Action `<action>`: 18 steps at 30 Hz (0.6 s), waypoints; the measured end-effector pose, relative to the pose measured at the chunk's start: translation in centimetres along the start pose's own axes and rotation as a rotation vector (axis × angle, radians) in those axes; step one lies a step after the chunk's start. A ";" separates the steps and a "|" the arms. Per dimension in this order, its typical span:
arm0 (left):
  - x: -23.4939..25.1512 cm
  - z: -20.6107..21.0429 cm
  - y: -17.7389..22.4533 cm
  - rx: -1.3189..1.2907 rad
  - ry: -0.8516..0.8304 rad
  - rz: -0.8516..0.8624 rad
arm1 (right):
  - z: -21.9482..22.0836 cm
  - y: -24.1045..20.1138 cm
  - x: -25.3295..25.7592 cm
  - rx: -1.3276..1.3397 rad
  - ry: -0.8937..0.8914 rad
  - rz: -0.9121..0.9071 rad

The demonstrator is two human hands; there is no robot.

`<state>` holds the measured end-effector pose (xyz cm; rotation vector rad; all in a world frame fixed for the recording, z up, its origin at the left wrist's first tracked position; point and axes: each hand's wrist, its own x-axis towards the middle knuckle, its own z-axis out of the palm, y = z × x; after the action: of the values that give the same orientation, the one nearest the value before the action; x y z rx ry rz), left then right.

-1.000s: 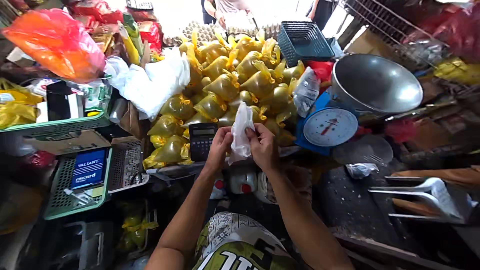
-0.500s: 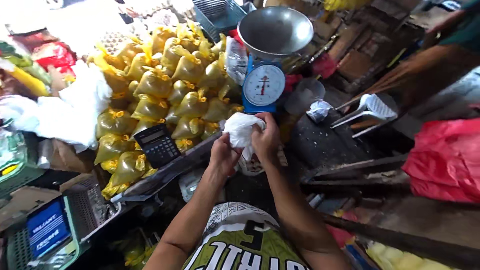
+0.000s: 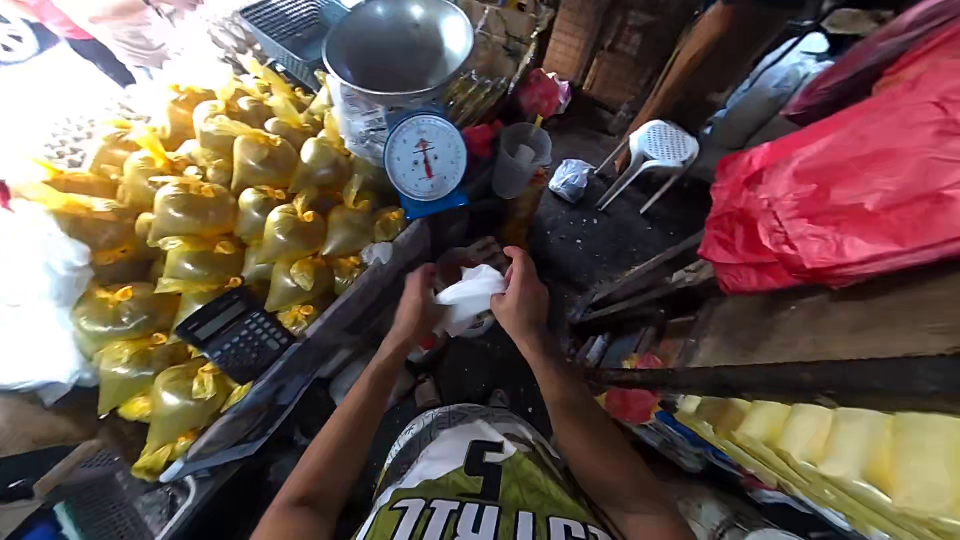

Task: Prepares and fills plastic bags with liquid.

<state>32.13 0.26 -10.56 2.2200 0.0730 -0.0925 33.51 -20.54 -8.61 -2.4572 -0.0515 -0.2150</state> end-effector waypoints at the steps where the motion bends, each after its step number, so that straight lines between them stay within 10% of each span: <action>1: 0.4 0.9 -1.0 0.147 0.131 -0.043 | 0.1 0.7 -0.7 -0.038 -0.005 0.032; 9: -3.1 7.7 -4.5 0.009 0.280 -0.237 | 2.0 5.1 -4.8 0.073 -0.114 0.158; 18: -4.4 4.9 -7.4 0.233 -0.032 -0.396 | 6.9 2.2 -3.8 0.192 -0.195 0.140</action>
<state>26.90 0.70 -18.98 2.4064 0.5071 -0.3695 30.91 -17.81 -15.91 -2.2714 0.0160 0.0873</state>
